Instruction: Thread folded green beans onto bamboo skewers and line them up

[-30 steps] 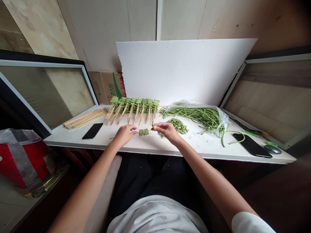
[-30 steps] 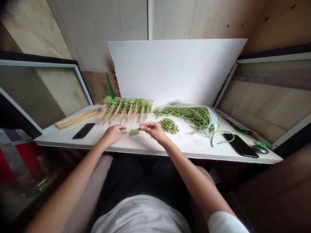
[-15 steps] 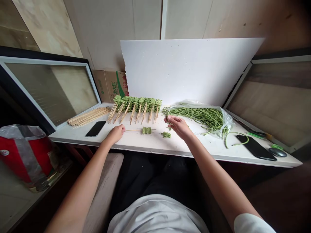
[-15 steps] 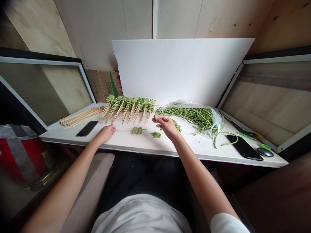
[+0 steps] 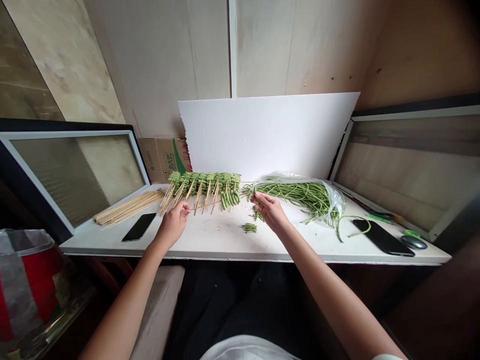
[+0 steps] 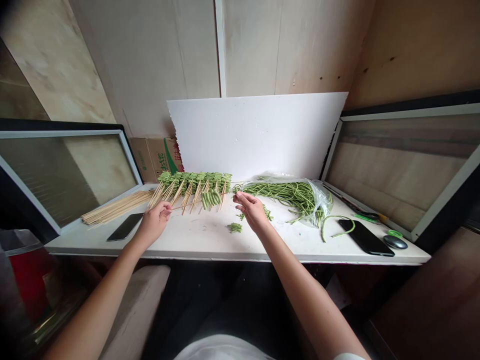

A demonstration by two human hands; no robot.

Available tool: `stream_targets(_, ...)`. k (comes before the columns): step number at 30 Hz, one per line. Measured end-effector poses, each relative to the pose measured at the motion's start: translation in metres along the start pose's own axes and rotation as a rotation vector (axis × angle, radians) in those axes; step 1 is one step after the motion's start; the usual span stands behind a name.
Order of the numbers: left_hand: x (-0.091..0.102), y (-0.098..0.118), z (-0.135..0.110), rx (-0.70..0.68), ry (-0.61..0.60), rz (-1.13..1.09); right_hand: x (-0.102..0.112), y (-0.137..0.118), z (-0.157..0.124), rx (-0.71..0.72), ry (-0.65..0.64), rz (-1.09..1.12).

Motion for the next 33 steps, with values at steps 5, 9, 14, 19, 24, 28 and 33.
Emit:
stream_targets(5,0.001,0.019,-0.001,0.009,-0.008,-0.031,-0.009,-0.014,-0.011,0.034,-0.081,0.054)
stream_targets(9,0.000,0.021,-0.002,0.019,-0.022,-0.031,-0.014,-0.021,-0.015,0.054,-0.101,0.051)
stream_targets(14,0.000,0.020,-0.002,0.013,-0.027,-0.033,-0.015,-0.022,-0.016,0.038,-0.103,0.061)
stream_targets(19,0.001,0.020,-0.002,0.016,-0.020,-0.021,-0.017,-0.023,-0.019,0.039,-0.114,0.055)
stream_targets(24,0.001,0.021,-0.003,0.019,-0.033,-0.028,-0.018,-0.023,-0.019,0.045,-0.105,0.051)
stream_targets(28,0.000,0.020,-0.003,0.015,-0.034,-0.048,-0.017,-0.024,-0.019,0.045,-0.089,0.055)
stream_targets(33,0.000,0.019,-0.003,0.027,-0.021,-0.030,-0.017,-0.024,-0.019,0.042,-0.116,0.073)
Point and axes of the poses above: each hand's wrist, its own z-axis towards the middle knuckle, its own x-axis out of the back of the hand, y = z × x, the point moved 2 cm from there along z, towards the middle knuckle, and after that the axes turned 10 degrees about -z, right-handed, at the moved point
